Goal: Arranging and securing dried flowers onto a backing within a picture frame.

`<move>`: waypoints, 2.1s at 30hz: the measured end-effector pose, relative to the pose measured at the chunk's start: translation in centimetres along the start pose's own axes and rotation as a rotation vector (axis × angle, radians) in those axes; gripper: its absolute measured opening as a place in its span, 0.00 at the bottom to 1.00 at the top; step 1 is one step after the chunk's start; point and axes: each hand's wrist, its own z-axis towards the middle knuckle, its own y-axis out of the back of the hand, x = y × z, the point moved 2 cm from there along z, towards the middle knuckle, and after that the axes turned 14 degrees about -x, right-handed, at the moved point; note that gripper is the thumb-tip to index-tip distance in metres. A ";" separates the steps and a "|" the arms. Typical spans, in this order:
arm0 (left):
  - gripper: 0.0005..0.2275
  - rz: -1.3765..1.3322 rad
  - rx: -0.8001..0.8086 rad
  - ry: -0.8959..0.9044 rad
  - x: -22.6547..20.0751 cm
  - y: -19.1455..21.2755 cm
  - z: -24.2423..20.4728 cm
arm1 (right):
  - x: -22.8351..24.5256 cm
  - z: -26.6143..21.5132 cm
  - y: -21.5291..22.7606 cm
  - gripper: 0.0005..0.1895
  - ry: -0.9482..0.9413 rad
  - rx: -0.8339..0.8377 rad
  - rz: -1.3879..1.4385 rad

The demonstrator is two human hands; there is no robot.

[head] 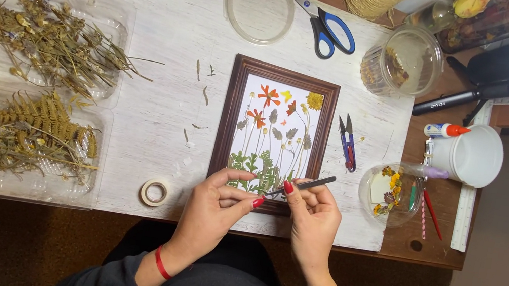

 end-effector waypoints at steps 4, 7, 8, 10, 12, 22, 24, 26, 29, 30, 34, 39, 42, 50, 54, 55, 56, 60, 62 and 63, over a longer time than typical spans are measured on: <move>0.18 0.003 0.016 0.031 -0.2 -0.1 0.0 | -0.8 2.0 0.8 0.07 0.054 0.007 -0.013; 0.20 0.037 0.009 0.012 0.1 0.4 0.1 | -0.6 4.6 0.8 0.06 0.161 -0.025 -0.082; 0.20 0.005 0.002 0.009 0.2 0.6 0.1 | -0.3 5.5 0.5 0.05 0.177 -0.026 -0.169; 0.20 -0.025 -0.006 0.006 0.0 0.9 0.1 | -0.3 7.0 0.0 0.04 0.193 -0.027 -0.255; 0.18 0.081 -0.025 -0.013 -0.5 1.2 0.0 | -1.0 8.2 -0.3 0.06 0.189 0.013 -0.254; 0.17 0.040 -0.035 0.003 -0.2 1.6 -0.3 | 0.4 8.4 -2.4 0.06 0.204 0.050 -0.348; 0.16 0.050 -0.030 0.007 -0.3 1.6 -0.3 | 0.4 8.4 -2.6 0.06 0.246 0.070 -0.339; 0.16 0.034 -0.029 0.002 -0.2 1.7 -0.3 | 0.9 8.2 -3.0 0.06 0.281 0.058 -0.408; 0.16 0.026 -0.030 -0.007 -0.2 1.7 -0.3 | 1.1 8.1 -3.1 0.07 0.327 0.041 -0.486; 0.16 0.035 -0.033 -0.010 -0.2 1.8 -0.3 | 1.0 8.2 -3.1 0.07 0.337 0.038 -0.494; 0.16 0.039 -0.041 -0.013 -0.3 1.8 -0.3 | 1.1 8.1 -3.1 0.07 0.329 0.024 -0.529; 0.16 0.056 -0.045 -0.004 -0.4 1.9 -0.3 | 1.3 7.9 -3.1 0.06 0.314 0.026 -0.517; 0.15 0.084 -0.043 -0.010 -0.7 1.9 -0.3 | 1.3 8.0 -3.0 0.07 0.308 0.030 -0.494; 0.14 0.077 -0.046 -0.010 -0.4 2.0 -0.2 | 1.3 8.0 -2.9 0.08 0.319 0.025 -0.473; 0.13 0.064 -0.047 -0.015 -0.3 2.1 -0.3 | 1.4 8.0 -2.8 0.08 0.313 0.019 -0.436; 0.13 0.064 -0.047 -0.015 -0.3 2.2 -0.3 | 1.2 8.1 -2.7 0.08 0.313 0.019 -0.436; 0.13 0.060 -0.044 -0.028 -0.4 2.3 -0.3 | 1.0 8.2 -2.5 0.08 0.317 0.014 -0.430; 0.12 0.080 -0.076 -0.018 -1.0 2.9 -0.6 | 0.9 8.2 -2.2 0.07 0.323 -0.005 -0.378; 0.11 0.089 -0.097 -0.049 -1.1 3.5 -0.7 | 0.5 8.3 -2.0 0.06 0.321 0.007 -0.351; 0.11 0.100 -0.117 -0.080 -1.2 3.9 -0.8 | 0.4 8.3 -1.9 0.06 0.319 0.019 -0.323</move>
